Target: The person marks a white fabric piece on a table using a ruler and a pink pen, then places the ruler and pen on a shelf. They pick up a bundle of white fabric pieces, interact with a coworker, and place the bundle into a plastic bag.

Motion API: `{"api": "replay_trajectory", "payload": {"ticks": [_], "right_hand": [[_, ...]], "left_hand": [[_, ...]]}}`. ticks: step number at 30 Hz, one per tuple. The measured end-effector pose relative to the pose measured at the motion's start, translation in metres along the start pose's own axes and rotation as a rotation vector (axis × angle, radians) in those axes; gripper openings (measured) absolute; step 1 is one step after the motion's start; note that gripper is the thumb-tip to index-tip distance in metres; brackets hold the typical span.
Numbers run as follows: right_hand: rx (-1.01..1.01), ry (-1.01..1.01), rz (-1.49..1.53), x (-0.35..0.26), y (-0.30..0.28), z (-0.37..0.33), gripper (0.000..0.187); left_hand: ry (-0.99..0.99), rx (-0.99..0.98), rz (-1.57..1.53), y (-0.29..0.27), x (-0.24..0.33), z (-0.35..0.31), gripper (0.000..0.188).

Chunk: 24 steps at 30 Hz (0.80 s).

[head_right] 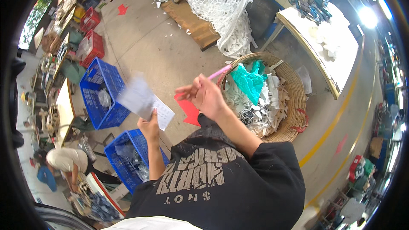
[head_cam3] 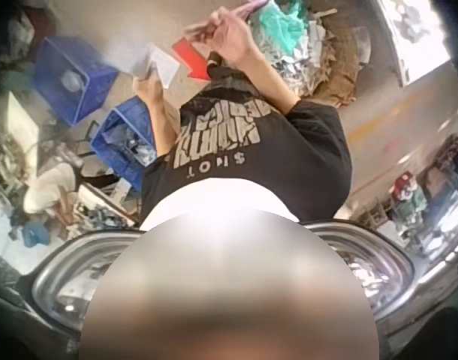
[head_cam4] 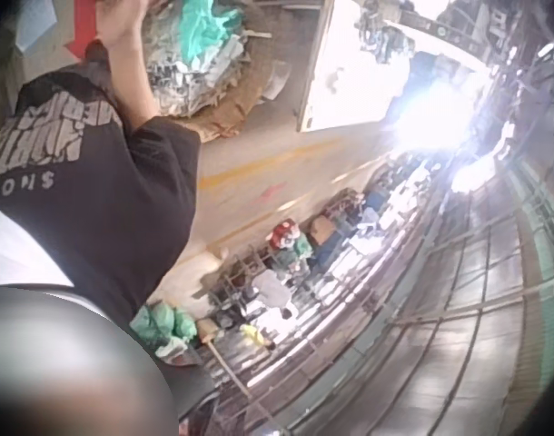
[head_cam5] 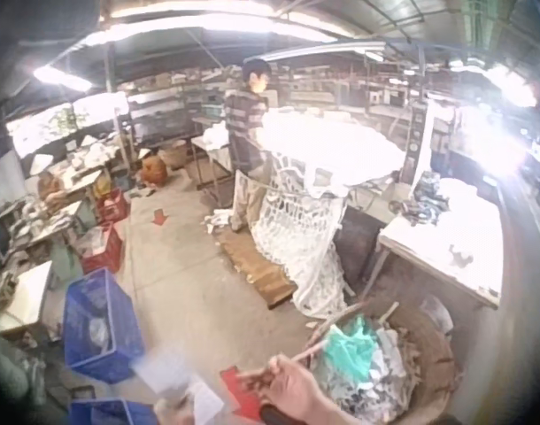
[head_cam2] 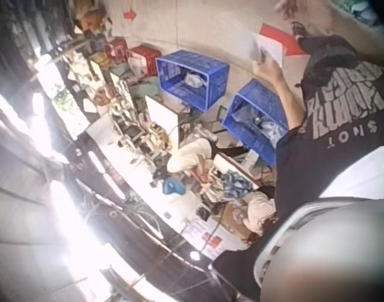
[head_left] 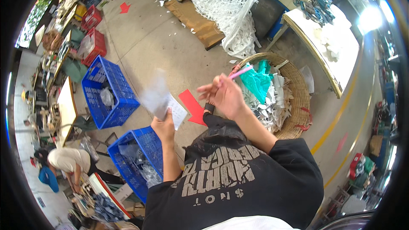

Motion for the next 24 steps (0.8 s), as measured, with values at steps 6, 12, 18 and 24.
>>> {"api": "replay_trajectory", "payload": {"ticks": [6, 12, 18, 24], "right_hand": [[0.071, -0.214, -0.218, -0.068, -0.002, 0.121, 0.040], [0.266, -0.374, -0.325, -0.120, -0.025, 0.176, 0.039], [0.490, -0.485, -0.392, -0.161, -0.095, 0.243, 0.030], [0.708, -0.685, -0.402, -0.227, -0.140, 0.313, 0.021]], "left_hand": [[-0.118, -0.207, -0.332, 0.040, 0.059, 0.137, 0.027], [-0.325, -0.324, -0.644, 0.115, 0.087, 0.223, 0.029], [-0.367, -0.506, -0.558, 0.227, 0.116, 0.332, 0.025], [-0.332, -0.669, -0.544, 0.358, 0.184, 0.426, 0.029]]}}
Point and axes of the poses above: each hand's wrist, its own z-axis towards the middle knuckle, its own y-axis out of the palm, x = y × z, the point moved 4 cm from there along z, towards the middle knuckle, and after that the axes turned 13 degrees about -y, right-handed, at the moved point
